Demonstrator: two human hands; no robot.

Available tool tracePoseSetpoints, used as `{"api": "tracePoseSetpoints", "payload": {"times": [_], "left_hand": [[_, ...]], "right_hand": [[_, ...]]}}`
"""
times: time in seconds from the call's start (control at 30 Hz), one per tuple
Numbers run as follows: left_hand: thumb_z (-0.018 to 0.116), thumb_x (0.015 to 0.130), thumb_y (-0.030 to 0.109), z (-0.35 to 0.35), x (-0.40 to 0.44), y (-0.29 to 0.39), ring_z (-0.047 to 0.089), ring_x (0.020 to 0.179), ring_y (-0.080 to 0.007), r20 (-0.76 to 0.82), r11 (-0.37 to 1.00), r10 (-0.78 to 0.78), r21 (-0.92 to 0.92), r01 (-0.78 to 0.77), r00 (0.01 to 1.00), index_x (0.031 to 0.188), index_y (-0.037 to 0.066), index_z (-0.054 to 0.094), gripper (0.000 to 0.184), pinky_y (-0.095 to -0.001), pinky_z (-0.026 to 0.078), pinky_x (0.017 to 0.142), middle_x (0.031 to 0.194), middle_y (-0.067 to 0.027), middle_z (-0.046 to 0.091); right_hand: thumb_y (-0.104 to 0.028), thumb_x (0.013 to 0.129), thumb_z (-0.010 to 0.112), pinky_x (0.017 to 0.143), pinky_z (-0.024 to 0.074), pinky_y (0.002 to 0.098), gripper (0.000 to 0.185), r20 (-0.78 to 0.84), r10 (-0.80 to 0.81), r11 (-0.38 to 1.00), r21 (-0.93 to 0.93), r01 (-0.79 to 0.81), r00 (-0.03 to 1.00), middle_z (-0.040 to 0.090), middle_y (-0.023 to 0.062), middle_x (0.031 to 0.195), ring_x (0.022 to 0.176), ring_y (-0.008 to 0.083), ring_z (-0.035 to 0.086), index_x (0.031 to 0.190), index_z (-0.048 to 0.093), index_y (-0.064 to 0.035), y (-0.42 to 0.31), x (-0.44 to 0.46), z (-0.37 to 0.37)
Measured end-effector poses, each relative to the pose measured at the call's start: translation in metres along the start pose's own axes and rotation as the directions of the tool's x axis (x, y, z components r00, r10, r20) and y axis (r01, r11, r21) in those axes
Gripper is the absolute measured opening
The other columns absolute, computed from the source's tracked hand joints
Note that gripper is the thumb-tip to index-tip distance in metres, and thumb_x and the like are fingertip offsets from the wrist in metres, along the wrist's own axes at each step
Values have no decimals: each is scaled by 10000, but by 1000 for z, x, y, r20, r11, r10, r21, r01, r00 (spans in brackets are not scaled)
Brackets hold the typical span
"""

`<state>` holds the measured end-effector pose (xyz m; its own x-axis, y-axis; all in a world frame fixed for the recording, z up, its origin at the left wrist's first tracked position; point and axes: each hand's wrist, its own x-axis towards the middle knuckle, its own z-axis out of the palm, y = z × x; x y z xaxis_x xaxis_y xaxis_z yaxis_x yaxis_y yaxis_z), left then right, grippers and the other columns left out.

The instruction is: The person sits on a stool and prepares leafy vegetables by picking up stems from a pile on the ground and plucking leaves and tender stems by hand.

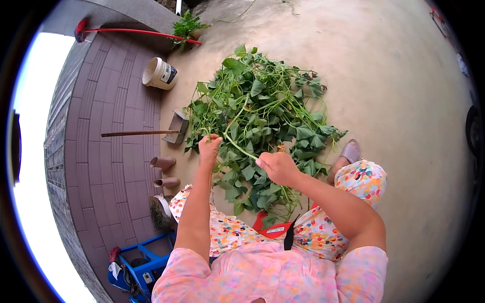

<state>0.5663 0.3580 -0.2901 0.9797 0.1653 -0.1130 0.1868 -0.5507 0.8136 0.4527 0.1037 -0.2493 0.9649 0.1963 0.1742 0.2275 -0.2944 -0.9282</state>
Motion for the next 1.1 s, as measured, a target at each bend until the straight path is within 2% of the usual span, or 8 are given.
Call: {"api": "tracePoseSetpoints", "payload": {"times": [0.07,0.17,0.33,0.43,0.53,0.63,0.8,1.1], "left_hand": [[629,732,77,21,-5,1,365,496,-26,80,937,-66,-339,89,995,907,33,602,182,-183,288,441,608,63,456],[624,745,70,36,-18,23,304,405,-26,253,785,-142,-560,264,957,1017,43,561,281,-193,215,338,583,68,424],[660,723,78,42,-12,40,338,472,-20,320,724,-130,-616,311,938,934,53,605,220,-190,248,403,618,73,468],[648,731,76,33,8,15,457,556,-63,149,928,86,-373,-25,985,737,30,630,50,-221,348,496,637,25,539],[644,705,62,12,26,-3,480,561,-90,45,946,299,-146,-290,953,711,21,628,45,-244,361,504,616,-16,546],[566,657,-12,-10,37,19,531,578,-181,151,857,395,296,-423,906,727,40,632,110,-248,413,549,638,-91,555],[484,607,-18,-21,51,40,567,634,-239,203,793,395,418,-444,896,709,56,641,202,-295,448,601,700,-122,589],[612,630,154,-10,53,28,535,629,-318,79,750,223,623,-223,972,685,39,622,128,-370,437,591,670,-167,565]], "right_hand": [[-197,830,485,463,359,371,215,62,-12,996,84,7,998,453,136,530,507,318,472,680,472,-44,-4,-2,-1],[-207,838,478,468,365,354,213,87,-59,988,145,46,994,447,129,538,503,306,464,700,479,-44,-5,-3,-2],[-202,838,484,464,361,345,214,111,-74,980,191,52,991,434,132,544,500,304,456,699,475,-39,-5,-2,-6],[-184,842,485,448,338,328,233,102,-70,968,247,43,992,393,132,539,476,281,397,678,452,-20,-11,-2,-11],[-160,844,485,428,312,314,257,67,-66,965,257,47,996,350,130,524,447,263,329,651,423,-2,-10,-5,-10],[-149,836,491,417,307,320,262,12,-56,976,211,52,998,343,131,505,438,274,319,633,410,-5,-8,-7,-3],[-148,826,495,412,320,340,262,-55,-10,989,145,18,998,365,140,490,432,302,371,614,410,-20,-14,-6,2],[-196,825,474,437,374,410,222,-60,-23,996,-82,18,998,471,139,498,473,339,480,654,457,-55,-20,-13,5]]}}
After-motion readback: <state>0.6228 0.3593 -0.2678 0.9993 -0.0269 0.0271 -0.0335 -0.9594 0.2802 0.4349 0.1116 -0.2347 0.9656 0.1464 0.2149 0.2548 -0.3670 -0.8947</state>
